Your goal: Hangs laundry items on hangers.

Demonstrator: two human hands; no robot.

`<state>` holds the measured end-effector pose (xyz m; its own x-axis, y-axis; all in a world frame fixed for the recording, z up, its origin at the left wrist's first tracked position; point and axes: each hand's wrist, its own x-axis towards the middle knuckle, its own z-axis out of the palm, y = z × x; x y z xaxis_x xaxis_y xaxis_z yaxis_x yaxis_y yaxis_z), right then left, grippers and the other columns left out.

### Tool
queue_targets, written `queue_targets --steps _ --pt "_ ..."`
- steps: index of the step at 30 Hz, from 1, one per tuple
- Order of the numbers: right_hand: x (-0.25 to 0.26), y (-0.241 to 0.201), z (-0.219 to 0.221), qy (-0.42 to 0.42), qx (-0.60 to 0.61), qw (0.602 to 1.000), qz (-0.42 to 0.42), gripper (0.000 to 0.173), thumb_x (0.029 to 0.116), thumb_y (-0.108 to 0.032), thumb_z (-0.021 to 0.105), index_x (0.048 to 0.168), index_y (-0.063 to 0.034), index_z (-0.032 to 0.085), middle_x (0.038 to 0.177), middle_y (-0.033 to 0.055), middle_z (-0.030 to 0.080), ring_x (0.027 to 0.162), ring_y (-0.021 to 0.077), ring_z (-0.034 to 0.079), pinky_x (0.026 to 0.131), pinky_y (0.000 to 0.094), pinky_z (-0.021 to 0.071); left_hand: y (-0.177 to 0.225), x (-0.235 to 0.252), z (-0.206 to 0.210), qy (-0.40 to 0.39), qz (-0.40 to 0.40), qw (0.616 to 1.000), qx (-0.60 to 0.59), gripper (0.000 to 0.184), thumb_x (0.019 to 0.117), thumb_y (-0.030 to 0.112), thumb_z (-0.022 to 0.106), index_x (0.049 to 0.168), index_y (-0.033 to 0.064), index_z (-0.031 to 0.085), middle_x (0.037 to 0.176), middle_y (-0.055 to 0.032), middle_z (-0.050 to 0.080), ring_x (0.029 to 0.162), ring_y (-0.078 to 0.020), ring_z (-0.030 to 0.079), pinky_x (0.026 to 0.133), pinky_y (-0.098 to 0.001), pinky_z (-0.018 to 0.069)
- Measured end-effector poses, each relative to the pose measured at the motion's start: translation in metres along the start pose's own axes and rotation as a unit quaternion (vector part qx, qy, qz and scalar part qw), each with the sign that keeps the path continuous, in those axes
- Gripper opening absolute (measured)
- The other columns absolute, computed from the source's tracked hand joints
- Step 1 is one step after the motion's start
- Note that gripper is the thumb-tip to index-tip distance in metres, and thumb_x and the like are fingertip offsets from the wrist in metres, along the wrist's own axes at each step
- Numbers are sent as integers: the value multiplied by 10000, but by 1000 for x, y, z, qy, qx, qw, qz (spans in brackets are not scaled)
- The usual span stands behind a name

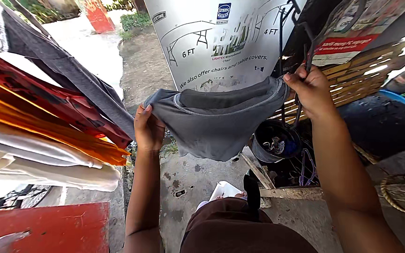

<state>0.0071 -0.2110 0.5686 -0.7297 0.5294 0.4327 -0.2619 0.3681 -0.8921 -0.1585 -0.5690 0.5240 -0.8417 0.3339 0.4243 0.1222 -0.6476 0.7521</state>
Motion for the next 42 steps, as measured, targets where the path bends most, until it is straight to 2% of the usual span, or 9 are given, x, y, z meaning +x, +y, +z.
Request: queue_targets --steps 5,9,19,22,26,29,32,38,42 --pt "-12 2 -6 -64 4 997 41 211 1012 -56 570 925 -174 419 724 -140 519 633 -71 561 632 129 531 4 1 -8 -47 192 963 184 376 945 26 459 917 236 769 1093 128 722 1049 -11 645 921 -257 536" --pt "-21 16 -12 -136 7 990 25 226 993 -50 581 900 -190 431 706 -167 536 647 -84 561 655 120 521 6 3 -1 -53 354 861 362 257 990 109 638 1221 183 722 1357 80 618 1275 -77 561 1077 -306 481" --pt "-35 30 -6 -243 -6 970 24 250 961 5 585 856 -161 430 677 -146 485 596 -94 450 577 81 386 4 -1 5 -50 290 872 391 185 1006 212 594 1119 108 698 1228 83 570 1205 2 482 1055 -220 389" --pt "-38 40 -1 -233 -20 970 62 206 1000 -56 571 859 -141 446 716 -109 493 635 -53 498 619 124 460 5 -19 5 -50 160 915 366 325 974 315 649 1268 205 564 1113 229 649 1036 132 598 915 -142 518" --pt "-35 44 7 -179 -38 970 159 511 1130 -298 224 1217 57 581 1124 83 614 1076 106 601 988 340 503 1 -25 3 -183 124 919 327 750 916 412 723 1506 201 310 1312 240 551 1190 147 511 1039 -143 454" --pt "-40 25 19 -85 125 959 239 445 1134 -322 168 1040 -117 552 938 -50 660 869 42 669 806 246 574 -4 -17 3 -228 153 905 326 652 885 367 753 1439 227 439 1305 220 568 1189 122 523 1036 -162 464" --pt "-50 1 30 -58 396 878 262 412 1138 -274 193 1089 -161 587 748 -79 653 641 7 651 638 157 577 -8 -14 2 -234 137 903 333 768 766 289 832 1404 99 449 1278 148 594 1181 94 544 1035 -176 476" --pt "-64 -16 56 0 834 520 185 337 1075 -107 357 860 -26 603 685 -20 617 618 -6 623 625 83 515 -25 -13 -7 -227 133 914 310 773 753 310 850 1389 115 458 1245 165 609 1159 100 563 1008 -155 484" --pt "-77 -35 75 -89 861 491 99 552 1096 -292 355 762 30 653 623 21 644 620 39 661 579 122 507 -38 -15 -15 -231 117 922 289 810 743 312 864 1419 139 454 1270 159 603 1164 84 568 1002 -167 494"
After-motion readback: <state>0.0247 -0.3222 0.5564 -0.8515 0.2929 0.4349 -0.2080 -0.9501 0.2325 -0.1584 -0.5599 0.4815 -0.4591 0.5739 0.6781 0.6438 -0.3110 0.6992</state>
